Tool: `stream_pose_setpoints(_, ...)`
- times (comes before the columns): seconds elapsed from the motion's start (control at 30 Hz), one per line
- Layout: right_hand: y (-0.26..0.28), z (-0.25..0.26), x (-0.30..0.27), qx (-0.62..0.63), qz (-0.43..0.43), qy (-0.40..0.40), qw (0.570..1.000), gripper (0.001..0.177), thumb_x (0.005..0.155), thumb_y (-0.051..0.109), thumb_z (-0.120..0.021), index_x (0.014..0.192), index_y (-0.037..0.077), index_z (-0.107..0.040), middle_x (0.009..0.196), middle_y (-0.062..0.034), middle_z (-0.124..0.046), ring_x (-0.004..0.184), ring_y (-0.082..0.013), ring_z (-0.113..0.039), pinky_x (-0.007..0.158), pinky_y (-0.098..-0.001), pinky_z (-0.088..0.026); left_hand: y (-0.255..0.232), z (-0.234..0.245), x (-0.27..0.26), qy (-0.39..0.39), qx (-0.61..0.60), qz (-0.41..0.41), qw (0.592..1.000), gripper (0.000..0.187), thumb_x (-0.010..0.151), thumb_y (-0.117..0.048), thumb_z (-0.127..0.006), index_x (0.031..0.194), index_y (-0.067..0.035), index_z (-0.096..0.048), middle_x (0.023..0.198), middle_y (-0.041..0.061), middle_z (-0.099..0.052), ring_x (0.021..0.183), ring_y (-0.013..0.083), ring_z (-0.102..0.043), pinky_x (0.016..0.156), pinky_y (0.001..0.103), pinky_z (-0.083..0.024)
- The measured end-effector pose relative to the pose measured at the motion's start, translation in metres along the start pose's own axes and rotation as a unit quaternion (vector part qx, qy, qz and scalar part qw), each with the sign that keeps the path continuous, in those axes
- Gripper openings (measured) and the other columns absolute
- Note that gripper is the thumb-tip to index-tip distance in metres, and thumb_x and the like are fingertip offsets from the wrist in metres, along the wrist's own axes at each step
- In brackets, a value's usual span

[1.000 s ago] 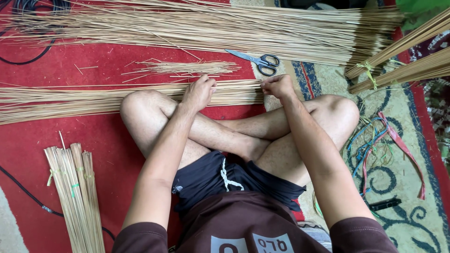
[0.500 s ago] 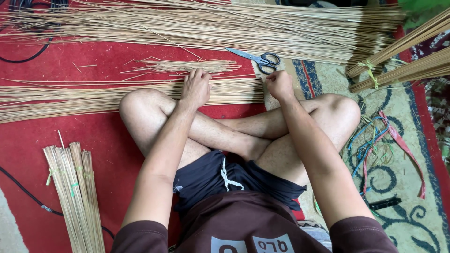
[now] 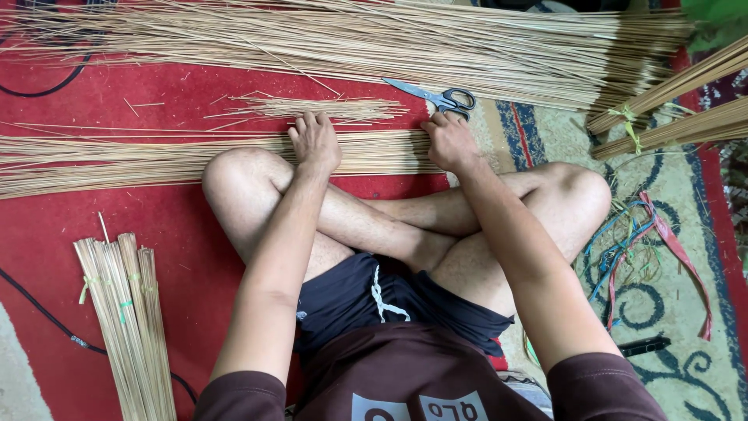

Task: The person sorts, aligns, and trims thin wooden sticks using scissors while sitting on the floor.

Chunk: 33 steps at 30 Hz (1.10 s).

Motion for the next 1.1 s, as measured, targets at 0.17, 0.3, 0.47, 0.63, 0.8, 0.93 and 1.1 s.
stream_pose_setpoints(0.17, 0.001, -0.002, 0.0, 0.009, -0.01, 0.015, 1.0, 0.051, 0.081, 0.012, -0.05, 0.127, 0.013, -0.072, 0.119, -0.0065, -0.058, 0.114, -0.0312, -0.056, 0.092, -0.0423, -0.046, -0.022, 0.008, -0.018, 0.019, 0.037, -0.109, 0.993, 0.051, 0.079, -0.003, -0.072, 0.128, -0.002, -0.059, 0.128, 0.016, -0.051, 0.121, 0.0344, -0.048, 0.098, 0.049, -0.037)
stream_pose_setpoints(0.3, 0.001, -0.006, 0.001, 0.007, -0.014, 0.025, 1.0, 0.05, 0.083, 0.016, -0.05, 0.128, 0.017, -0.071, 0.12, -0.0051, -0.055, 0.114, -0.0312, -0.057, 0.092, -0.0432, -0.047, -0.024, -0.001, -0.021, 0.034, 0.055, -0.151, 0.986, 0.048, 0.079, -0.001, -0.07, 0.127, -0.004, -0.062, 0.129, 0.014, -0.051, 0.121, 0.0336, -0.047, 0.097, 0.048, -0.036)
stream_pose_setpoints(0.47, 0.001, -0.008, 0.002, 0.0, -0.015, 0.04, 0.999, 0.05, 0.081, 0.016, -0.05, 0.126, 0.017, -0.072, 0.121, -0.0053, -0.054, 0.115, -0.0312, -0.056, 0.092, -0.0435, -0.047, -0.021, -0.012, -0.015, 0.043, 0.062, -0.149, 0.986, 0.048, 0.08, -0.003, -0.069, 0.127, -0.005, -0.063, 0.127, 0.013, -0.051, 0.121, 0.033, -0.048, 0.097, 0.048, -0.036)
stream_pose_setpoints(0.63, -0.005, -0.018, 0.003, 0.008, -0.014, 0.035, 0.999, 0.047, 0.079, 0.015, -0.05, 0.119, 0.017, -0.075, 0.115, -0.0062, -0.055, 0.109, -0.0326, -0.057, 0.089, -0.0448, -0.048, -0.017, -0.029, -0.005, 0.073, 0.064, -0.142, 0.985, 0.048, 0.082, -0.006, -0.066, 0.13, -0.006, -0.062, 0.127, 0.013, -0.053, 0.122, 0.0344, -0.051, 0.1, 0.051, -0.035)
stream_pose_setpoints(0.8, 0.013, -0.001, 0.027, -0.014, 0.02, -0.097, 0.995, 0.028, 0.087, 0.017, -0.053, 0.106, 0.011, -0.073, 0.101, -0.0075, -0.058, 0.102, -0.0332, -0.062, 0.083, -0.0444, -0.048, -0.013, -0.025, 0.001, 0.08, 0.021, -0.135, 0.987, 0.048, 0.081, -0.011, -0.069, 0.129, -0.006, -0.062, 0.126, 0.015, -0.054, 0.121, 0.0367, -0.052, 0.099, 0.055, -0.034)
stream_pose_setpoints(0.93, 0.059, 0.008, 0.078, 0.03, 0.074, -0.144, 0.986, 0.024, 0.088, 0.015, -0.055, 0.103, 0.013, -0.073, 0.096, -0.0069, -0.059, 0.098, -0.0334, -0.063, 0.079, -0.0434, -0.049, -0.002, -0.007, 0.012, 0.089, 0.013, -0.142, 0.986, 0.052, 0.08, -0.017, -0.071, 0.131, -0.007, -0.061, 0.127, 0.014, -0.054, 0.122, 0.0362, -0.052, 0.099, 0.056, -0.034)
stream_pose_setpoints(1.1, 0.119, -0.002, 0.141, 0.06, 0.11, -0.054, 0.991, 0.027, 0.085, 0.013, -0.051, 0.104, 0.008, -0.069, 0.108, -0.011, -0.059, 0.105, -0.0363, -0.06, 0.079, -0.048, -0.052, 0.048, 0.032, 0.039, 0.156, 0.112, -0.119, 0.974, 0.04, 0.083, -0.005, -0.064, 0.122, -0.006, -0.073, 0.139, 0.019, -0.057, 0.132, 0.0387, -0.052, 0.105, 0.055, -0.036)
Point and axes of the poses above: each hand's wrist, its own x-axis towards the middle knuckle, its own z-axis out of the back of the hand, y = z × x, the point moved 4 cm from there along x, towards the middle knuckle
